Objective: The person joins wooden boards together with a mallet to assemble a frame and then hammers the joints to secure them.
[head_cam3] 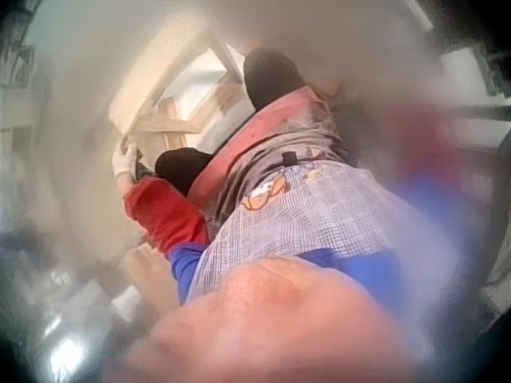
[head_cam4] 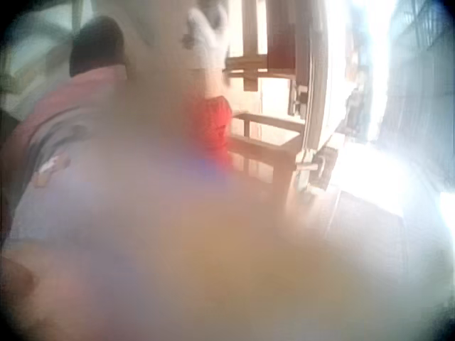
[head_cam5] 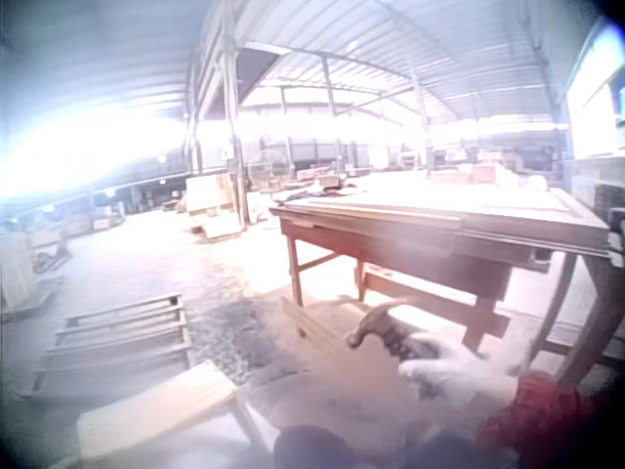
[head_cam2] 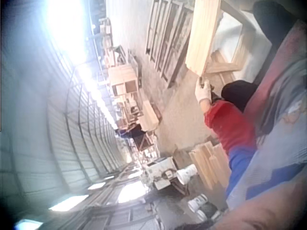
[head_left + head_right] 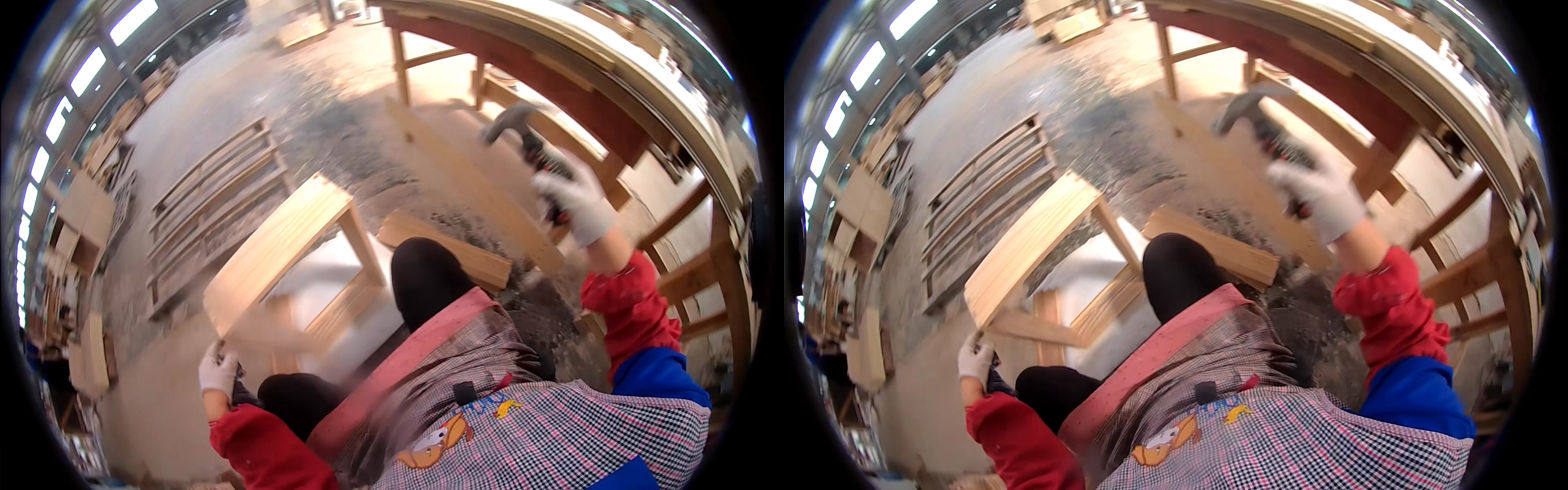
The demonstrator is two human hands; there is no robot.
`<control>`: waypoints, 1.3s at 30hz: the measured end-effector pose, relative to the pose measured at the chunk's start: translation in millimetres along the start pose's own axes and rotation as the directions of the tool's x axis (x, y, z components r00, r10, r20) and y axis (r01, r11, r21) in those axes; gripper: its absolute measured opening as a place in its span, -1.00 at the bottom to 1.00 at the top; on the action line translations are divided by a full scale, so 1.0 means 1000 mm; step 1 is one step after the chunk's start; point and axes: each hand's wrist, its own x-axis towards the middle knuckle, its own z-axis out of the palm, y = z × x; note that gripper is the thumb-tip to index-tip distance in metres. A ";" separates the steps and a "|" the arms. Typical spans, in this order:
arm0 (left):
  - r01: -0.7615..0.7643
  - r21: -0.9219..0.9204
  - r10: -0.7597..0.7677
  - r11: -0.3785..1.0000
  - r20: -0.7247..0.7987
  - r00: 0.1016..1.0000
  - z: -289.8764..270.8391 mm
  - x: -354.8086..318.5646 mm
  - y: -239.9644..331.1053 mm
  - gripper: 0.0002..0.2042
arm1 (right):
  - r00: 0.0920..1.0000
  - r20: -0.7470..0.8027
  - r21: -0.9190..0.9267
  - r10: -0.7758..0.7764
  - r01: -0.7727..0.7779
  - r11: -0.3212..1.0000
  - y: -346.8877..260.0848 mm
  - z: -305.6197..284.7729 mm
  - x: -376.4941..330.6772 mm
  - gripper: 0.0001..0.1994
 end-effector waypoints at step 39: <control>-0.276 0.641 0.417 0.716 -0.075 0.906 0.093 0.080 0.140 -0.49 | 0.735 0.645 -0.373 -0.211 0.544 0.752 0.058 0.174 0.092 -0.61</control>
